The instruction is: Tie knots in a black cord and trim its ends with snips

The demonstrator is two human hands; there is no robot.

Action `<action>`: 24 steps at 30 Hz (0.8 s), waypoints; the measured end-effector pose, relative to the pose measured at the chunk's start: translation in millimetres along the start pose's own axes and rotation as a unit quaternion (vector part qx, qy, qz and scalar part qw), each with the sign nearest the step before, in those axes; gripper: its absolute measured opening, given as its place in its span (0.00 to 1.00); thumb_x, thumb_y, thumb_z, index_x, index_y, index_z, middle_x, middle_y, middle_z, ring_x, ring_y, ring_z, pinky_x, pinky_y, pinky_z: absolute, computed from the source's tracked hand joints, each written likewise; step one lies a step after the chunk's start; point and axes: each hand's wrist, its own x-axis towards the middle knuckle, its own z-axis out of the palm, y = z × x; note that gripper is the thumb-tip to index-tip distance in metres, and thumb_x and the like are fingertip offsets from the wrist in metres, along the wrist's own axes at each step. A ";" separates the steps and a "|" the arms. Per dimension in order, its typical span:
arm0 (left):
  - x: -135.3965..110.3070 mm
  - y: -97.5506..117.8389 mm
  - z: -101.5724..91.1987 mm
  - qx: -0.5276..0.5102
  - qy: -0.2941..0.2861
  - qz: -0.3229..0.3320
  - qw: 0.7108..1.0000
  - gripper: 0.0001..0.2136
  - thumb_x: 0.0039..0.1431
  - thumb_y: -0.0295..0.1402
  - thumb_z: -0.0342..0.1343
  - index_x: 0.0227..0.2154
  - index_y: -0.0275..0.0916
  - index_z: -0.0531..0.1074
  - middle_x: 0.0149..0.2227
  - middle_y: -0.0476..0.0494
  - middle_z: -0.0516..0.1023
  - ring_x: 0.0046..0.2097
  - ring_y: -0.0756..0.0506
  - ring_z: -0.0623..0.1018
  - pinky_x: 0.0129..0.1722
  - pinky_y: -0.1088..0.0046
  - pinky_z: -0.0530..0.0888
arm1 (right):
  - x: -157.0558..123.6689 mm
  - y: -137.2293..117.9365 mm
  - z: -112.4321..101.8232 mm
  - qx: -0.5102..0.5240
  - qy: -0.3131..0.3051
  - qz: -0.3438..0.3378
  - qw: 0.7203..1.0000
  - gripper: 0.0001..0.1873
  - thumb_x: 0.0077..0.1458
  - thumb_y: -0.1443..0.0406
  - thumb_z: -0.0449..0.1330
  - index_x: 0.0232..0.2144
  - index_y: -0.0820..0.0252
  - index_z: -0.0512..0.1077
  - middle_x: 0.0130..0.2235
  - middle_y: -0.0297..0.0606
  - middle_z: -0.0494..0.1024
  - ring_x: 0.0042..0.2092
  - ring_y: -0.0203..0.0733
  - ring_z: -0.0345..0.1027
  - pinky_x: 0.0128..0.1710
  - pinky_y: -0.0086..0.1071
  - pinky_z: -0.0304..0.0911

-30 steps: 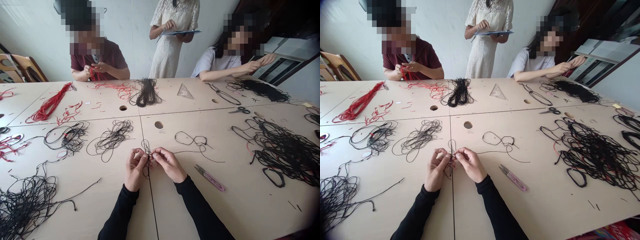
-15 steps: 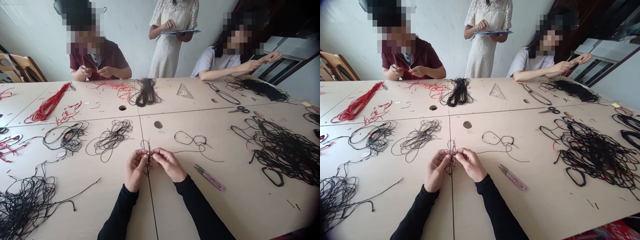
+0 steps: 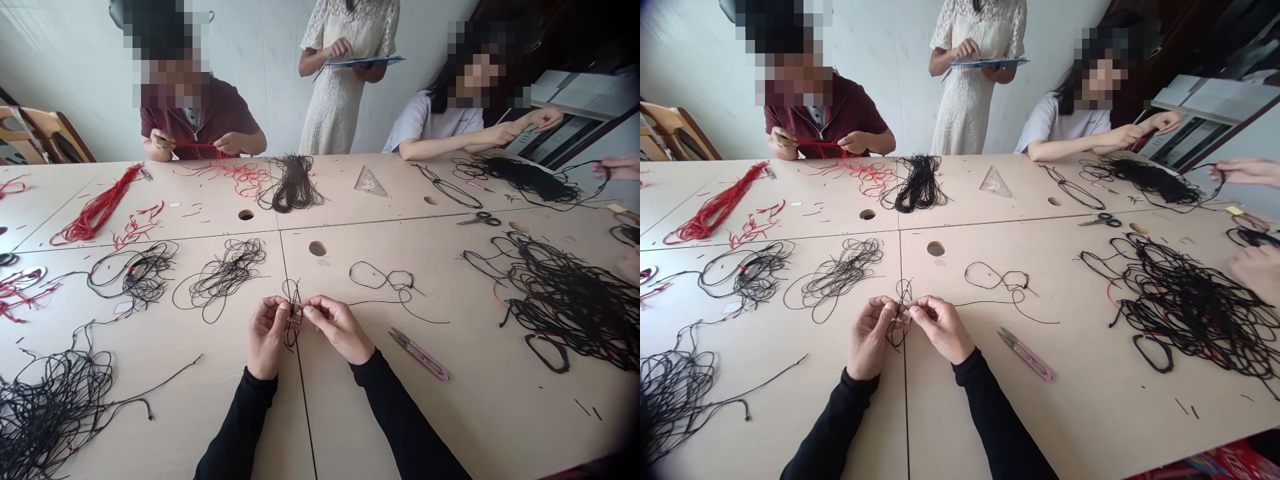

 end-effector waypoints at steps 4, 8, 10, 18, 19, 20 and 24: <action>0.4 1.7 -1.1 -0.014 0.040 0.013 0.999 0.11 0.55 0.39 0.60 0.32 0.37 0.68 0.35 0.44 0.74 0.34 0.48 0.77 0.30 0.70 0.78 | -0.4 0.2 -4.3 -0.061 0.036 -0.014 0.997 0.19 0.58 0.51 0.54 0.33 0.62 0.72 0.26 0.32 0.65 0.27 0.34 0.55 0.28 0.28 0.55; 2.3 2.7 -3.5 -0.052 0.106 0.035 0.992 0.12 0.55 0.40 0.60 0.33 0.38 0.67 0.35 0.44 0.76 0.34 0.48 0.77 0.30 0.70 0.78 | -0.3 1.5 -8.2 -0.078 0.074 -0.018 0.994 0.19 0.58 0.51 0.53 0.31 0.61 0.70 0.25 0.31 0.64 0.26 0.34 0.54 0.27 0.28 0.55; 3.2 3.0 -4.6 -0.066 0.123 0.039 0.989 0.12 0.54 0.41 0.60 0.33 0.38 0.67 0.34 0.44 0.76 0.34 0.47 0.78 0.30 0.70 0.78 | -0.6 2.0 -7.7 -0.094 0.079 -0.032 0.992 0.18 0.59 0.52 0.52 0.30 0.61 0.69 0.26 0.32 0.66 0.26 0.34 0.55 0.28 0.28 0.56; 2.1 5.8 -1.5 -0.068 0.093 0.011 0.993 0.13 0.54 0.42 0.61 0.33 0.39 0.66 0.33 0.44 0.78 0.34 0.47 0.79 0.31 0.70 0.78 | -3.9 -0.2 8.5 -0.167 0.100 -0.086 0.977 0.19 0.61 0.57 0.52 0.50 0.57 0.69 0.47 0.40 0.75 0.23 0.32 0.56 0.26 0.29 0.59; 1.8 6.2 -1.0 -0.068 0.089 0.007 0.994 0.13 0.54 0.41 0.61 0.33 0.39 0.66 0.33 0.44 0.78 0.34 0.47 0.79 0.31 0.71 0.77 | -3.7 -0.3 10.8 -0.159 0.082 -0.085 0.980 0.19 0.61 0.57 0.52 0.50 0.57 0.69 0.46 0.40 0.76 0.23 0.32 0.57 0.26 0.29 0.59; 1.6 6.5 -0.7 -0.068 0.084 0.004 0.994 0.13 0.54 0.41 0.61 0.33 0.39 0.66 0.33 0.44 0.77 0.34 0.47 0.78 0.31 0.71 0.77 | -3.4 -0.3 12.8 -0.150 0.066 -0.083 0.983 0.18 0.60 0.57 0.53 0.49 0.58 0.70 0.44 0.40 0.77 0.24 0.32 0.59 0.26 0.29 0.60; 1.1 6.3 -0.6 -0.061 0.072 -0.001 0.996 0.13 0.54 0.41 0.61 0.33 0.38 0.66 0.34 0.44 0.77 0.33 0.48 0.78 0.31 0.72 0.77 | -1.6 0.0 16.7 -0.137 0.064 -0.086 0.985 0.13 0.61 0.58 0.53 0.37 0.60 0.72 0.31 0.37 0.77 0.26 0.36 0.65 0.27 0.29 0.61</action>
